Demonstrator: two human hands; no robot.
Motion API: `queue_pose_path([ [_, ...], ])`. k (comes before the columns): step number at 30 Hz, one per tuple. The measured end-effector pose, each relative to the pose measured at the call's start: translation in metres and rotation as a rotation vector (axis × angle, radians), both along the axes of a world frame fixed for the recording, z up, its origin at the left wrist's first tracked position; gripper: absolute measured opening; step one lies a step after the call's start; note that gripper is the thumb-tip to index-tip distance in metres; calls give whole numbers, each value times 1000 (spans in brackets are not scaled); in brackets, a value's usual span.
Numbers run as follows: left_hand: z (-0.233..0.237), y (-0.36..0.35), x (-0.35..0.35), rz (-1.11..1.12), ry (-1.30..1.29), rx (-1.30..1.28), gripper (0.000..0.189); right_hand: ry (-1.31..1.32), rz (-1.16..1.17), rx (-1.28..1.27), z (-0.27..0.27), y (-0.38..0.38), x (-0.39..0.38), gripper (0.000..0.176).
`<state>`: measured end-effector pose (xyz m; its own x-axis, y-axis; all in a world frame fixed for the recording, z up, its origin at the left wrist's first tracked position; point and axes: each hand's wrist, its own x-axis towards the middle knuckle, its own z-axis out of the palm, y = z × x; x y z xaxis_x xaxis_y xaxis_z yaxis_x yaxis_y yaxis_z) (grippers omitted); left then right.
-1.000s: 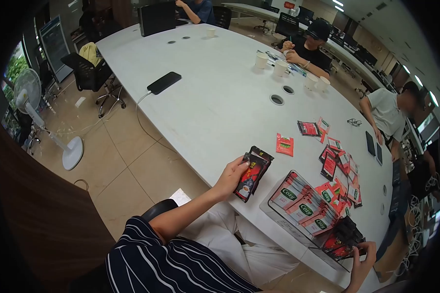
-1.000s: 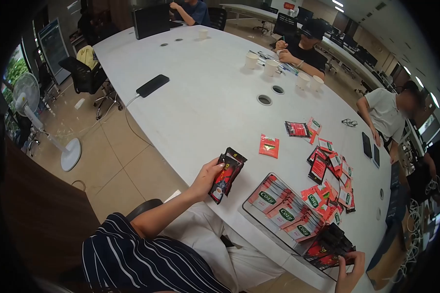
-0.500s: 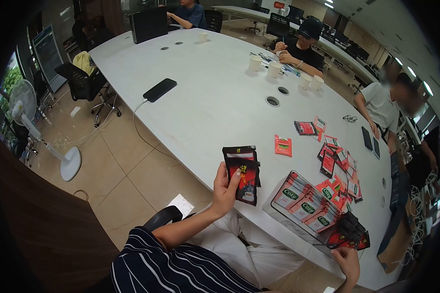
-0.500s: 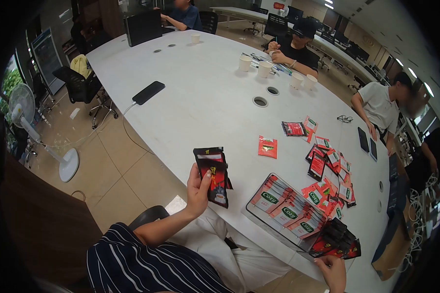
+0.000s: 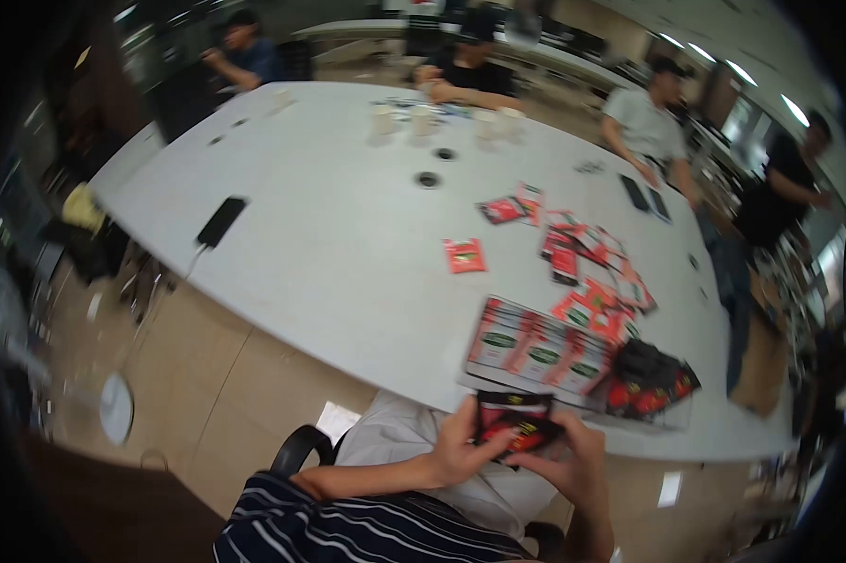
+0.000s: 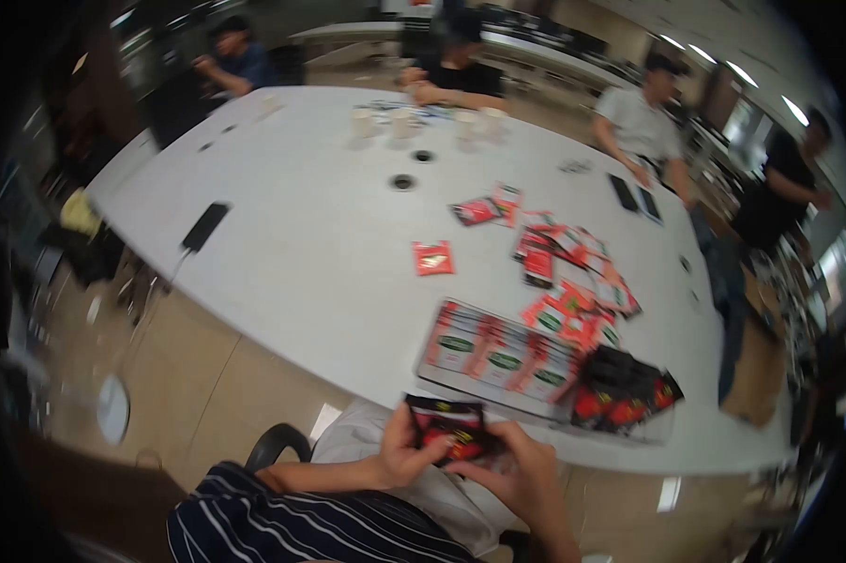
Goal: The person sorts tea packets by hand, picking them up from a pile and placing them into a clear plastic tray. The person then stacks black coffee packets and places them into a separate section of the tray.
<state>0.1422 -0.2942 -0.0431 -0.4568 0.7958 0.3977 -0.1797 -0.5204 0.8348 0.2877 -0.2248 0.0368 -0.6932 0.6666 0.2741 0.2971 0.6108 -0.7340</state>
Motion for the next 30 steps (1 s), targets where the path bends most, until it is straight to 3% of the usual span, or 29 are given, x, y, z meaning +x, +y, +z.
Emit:
queue_pose_path([
  [2, -13, -3, -5, -8, 158, -50, 41, -85, -41, -3, 4, 2, 5, 44],
  [4, -25, 2, -8, -39, 322, -34, 40, 30, -48, -45, -9, 3, 12, 42],
  [6, -13, 8, 4, -58, 140, -19, 39, 107, -81, -32, -19, 0, 18, 39],
  [10, -27, 22, 3, -59, 348, -6, 34, 308, -267, -126, -33, -15, 23, 35],
  [14, -23, 27, 15, -202, 314, 8, 33, 454, -354, -224, -48, -16, 40, 36],
  [23, -11, 32, 41, -179, 194, -69, 11, 643, -453, -337, -74, -23, 49, 41],
  [26, -21, 32, 34, -268, 375, -12, 19, 613, -461, -352, -68, -22, 51, 36],
  [30, -31, 45, 36, -182, 437, 96, 25, 561, -560, -209, -66, -19, 65, 26],
])
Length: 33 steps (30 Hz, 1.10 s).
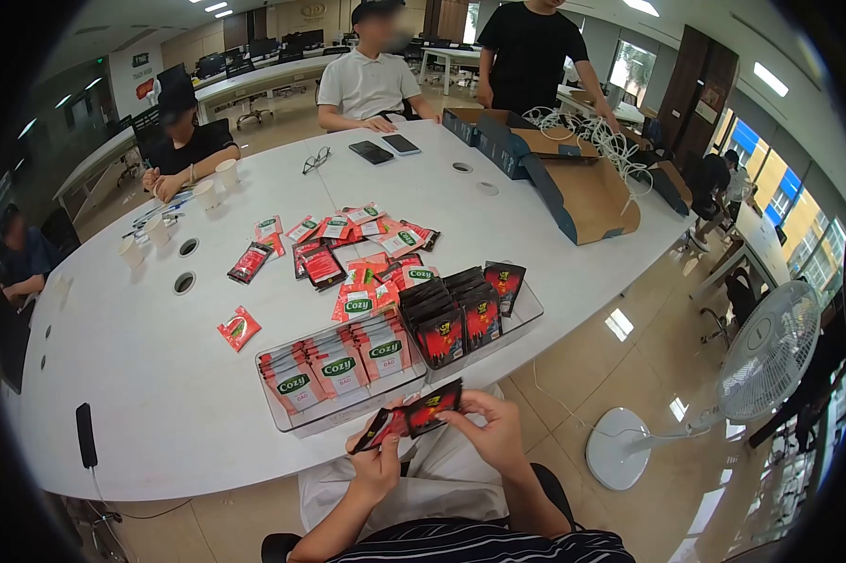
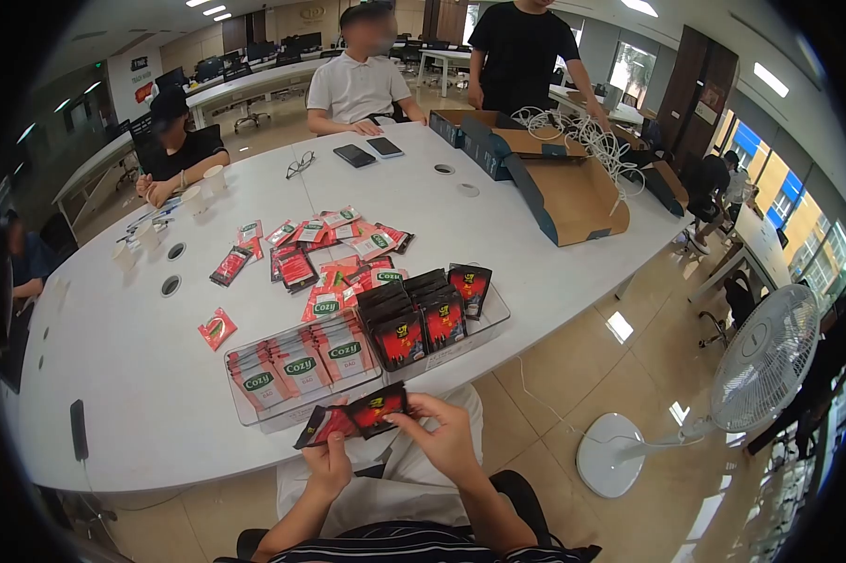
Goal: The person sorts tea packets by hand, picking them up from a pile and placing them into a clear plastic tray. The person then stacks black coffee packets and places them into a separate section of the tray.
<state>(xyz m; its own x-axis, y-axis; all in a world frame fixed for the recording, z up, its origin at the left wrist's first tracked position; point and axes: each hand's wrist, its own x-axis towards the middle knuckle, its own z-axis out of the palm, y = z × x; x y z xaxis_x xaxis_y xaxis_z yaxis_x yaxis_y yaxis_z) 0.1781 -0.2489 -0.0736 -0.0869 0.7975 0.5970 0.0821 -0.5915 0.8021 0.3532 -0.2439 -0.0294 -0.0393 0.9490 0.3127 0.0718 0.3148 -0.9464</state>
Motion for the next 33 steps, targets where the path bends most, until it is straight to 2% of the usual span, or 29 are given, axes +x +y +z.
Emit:
queue_pose_path([
  [3, -8, 8, -7, -33, 56, -43, 32, 139, -135, 36, -6, 10, 17, 19],
  [7, -2, 21, -9, -87, 266, 163, 38, 327, -372, 98, 14, 26, 41, 19],
  [10, -5, 19, -4, -145, 157, -27, 37, 345, -515, 153, 14, 45, 60, 19],
  [11, -18, 18, -11, -126, 218, -199, 30, 349, -549, 144, 14, 51, 65, 18],
  [12, -13, 20, -9, -175, 142, -263, 22, 354, -581, 135, 14, 56, 68, 18],
  [14, -16, 23, -10, -205, 97, -226, 21, 358, -590, 162, 12, 64, 71, 18],
  [18, -2, 28, -13, -323, -75, -447, 24, 356, -586, 145, 17, 68, 69, 19],
  [20, 12, 27, -11, -411, -184, -495, 26, 331, -577, 232, 15, 73, 70, 22],
  [24, 4, 29, -16, -480, -174, -536, 26, 257, -589, 362, 20, 85, 80, 29],
  [27, 1, 29, -18, -489, -157, -539, 25, 143, -558, 297, 32, 94, 95, 32],
  [31, 2, 28, -18, -503, -189, -582, 25, 23, -439, 250, 19, 123, 122, 37],
  [33, 1, 28, -20, -531, -169, -608, 25, -124, -398, 219, 17, 131, 127, 40],
])
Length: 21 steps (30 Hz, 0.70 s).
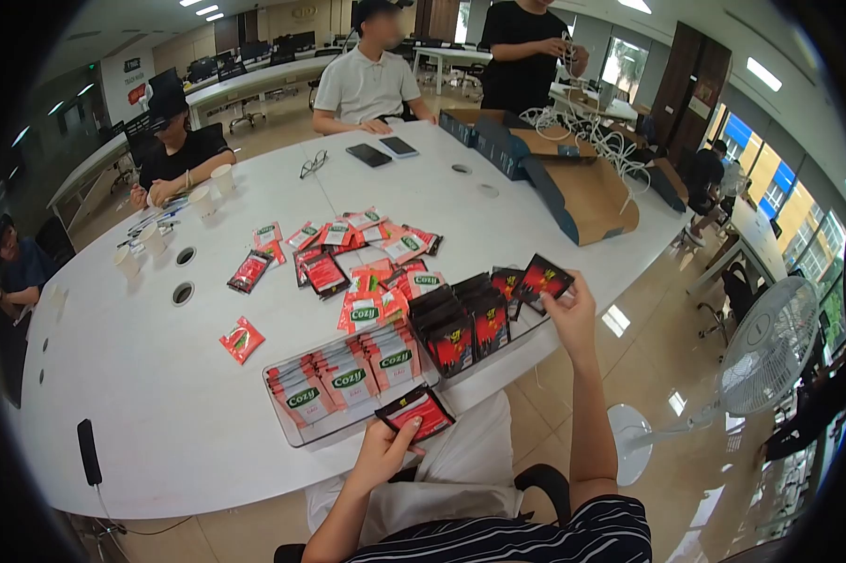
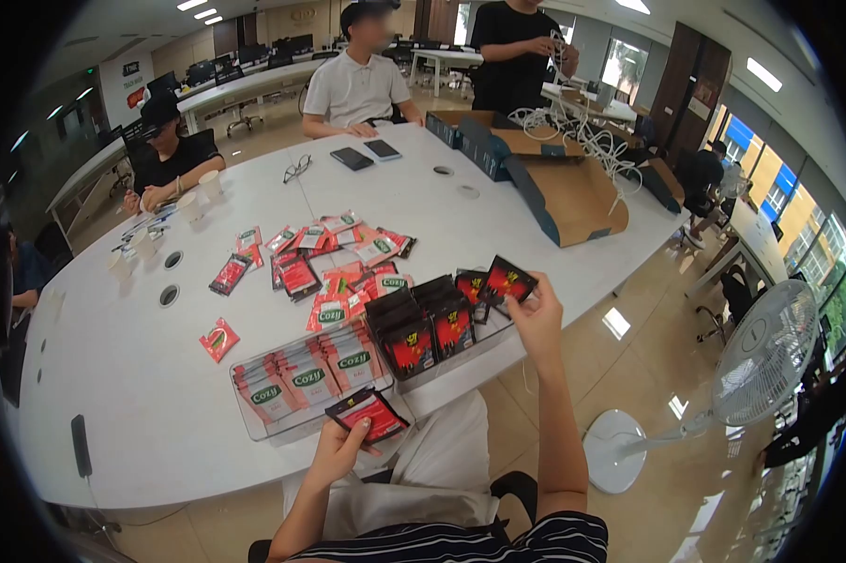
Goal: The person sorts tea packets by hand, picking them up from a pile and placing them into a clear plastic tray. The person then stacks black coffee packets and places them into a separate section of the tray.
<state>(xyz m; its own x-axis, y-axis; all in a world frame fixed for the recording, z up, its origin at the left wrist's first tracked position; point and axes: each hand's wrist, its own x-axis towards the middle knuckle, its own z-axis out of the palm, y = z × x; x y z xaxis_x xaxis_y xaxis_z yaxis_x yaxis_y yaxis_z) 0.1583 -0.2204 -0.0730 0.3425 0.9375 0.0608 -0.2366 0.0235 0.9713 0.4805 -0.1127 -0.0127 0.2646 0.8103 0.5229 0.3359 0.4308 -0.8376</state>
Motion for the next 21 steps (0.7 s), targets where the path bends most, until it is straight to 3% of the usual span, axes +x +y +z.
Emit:
queue_pose_path([
  [2, 1, 0, 2, 0, -20, 22, 25, -31, 62, -80, 5, 4, 0, 44],
  [5, -1, 2, 1, -13, -3, 47, 26, -639, -101, -46, 16, 8, 5, 43],
  [6, -1, 2, 0, -18, 4, 41, 26, -554, -72, -132, 22, 8, 0, 39],
  [12, -4, 2, 0, -22, 9, 24, 26, -980, -52, -49, 38, 15, -1, 40],
  [18, -2, 1, 0, -12, 22, 48, 25, -1172, 31, 85, 50, 23, -15, 62],
  [21, -1, 1, 0, -8, 36, 48, 25, -1099, 100, 58, 59, 29, -22, 74],
])
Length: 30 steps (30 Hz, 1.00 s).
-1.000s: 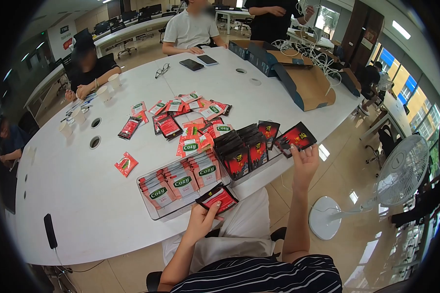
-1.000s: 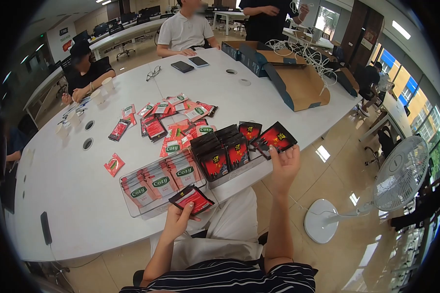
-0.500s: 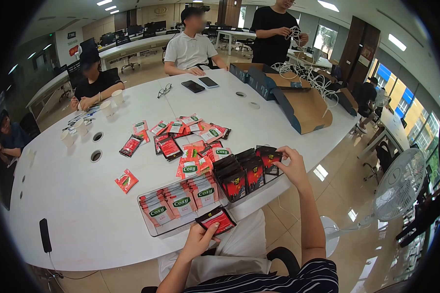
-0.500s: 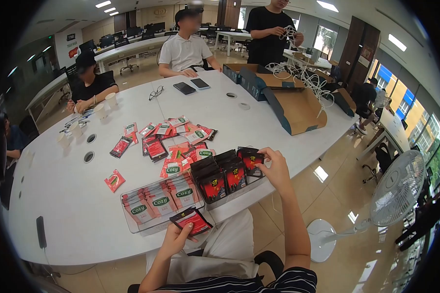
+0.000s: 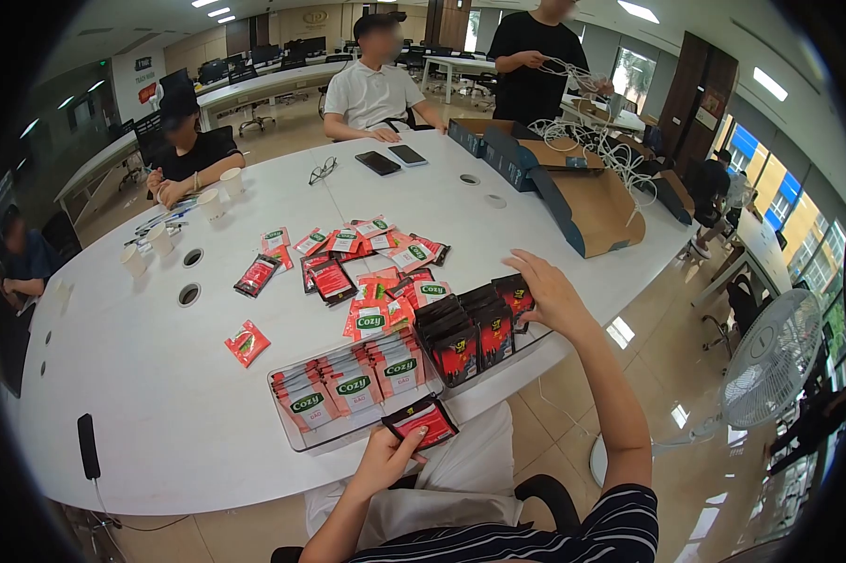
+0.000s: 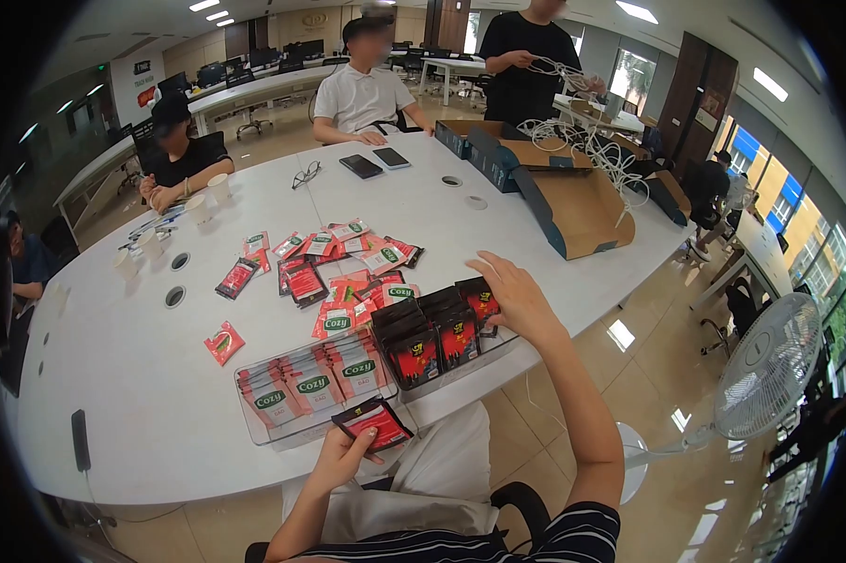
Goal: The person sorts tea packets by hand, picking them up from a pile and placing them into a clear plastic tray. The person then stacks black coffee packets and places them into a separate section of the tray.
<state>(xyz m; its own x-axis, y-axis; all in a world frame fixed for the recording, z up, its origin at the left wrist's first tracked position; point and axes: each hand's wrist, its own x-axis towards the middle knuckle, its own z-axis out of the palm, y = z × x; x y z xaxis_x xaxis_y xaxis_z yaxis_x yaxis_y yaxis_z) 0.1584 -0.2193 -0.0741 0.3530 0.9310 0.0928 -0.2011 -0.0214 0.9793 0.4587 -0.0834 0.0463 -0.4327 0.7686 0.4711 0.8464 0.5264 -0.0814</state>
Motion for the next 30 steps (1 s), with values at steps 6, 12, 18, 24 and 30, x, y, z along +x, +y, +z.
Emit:
queue_pose_path([
  [6, 3, -1, 2, 9, -6, 15, 25, -105, 120, -224, -12, 39, 12, 58],
  [12, -3, -1, 0, 15, -2, -3, 26, -109, 109, -171, -24, 52, 14, 39],
  [18, -1, 0, -3, -44, 20, -20, 23, -93, 102, -144, -32, 33, 11, 48],
  [24, 3, 0, -2, -45, 109, 154, 21, -96, 53, -132, -27, 42, 8, 48],
  [30, 6, -1, -1, -23, 174, 82, 20, -101, 56, -72, -16, 26, 2, 55],
])
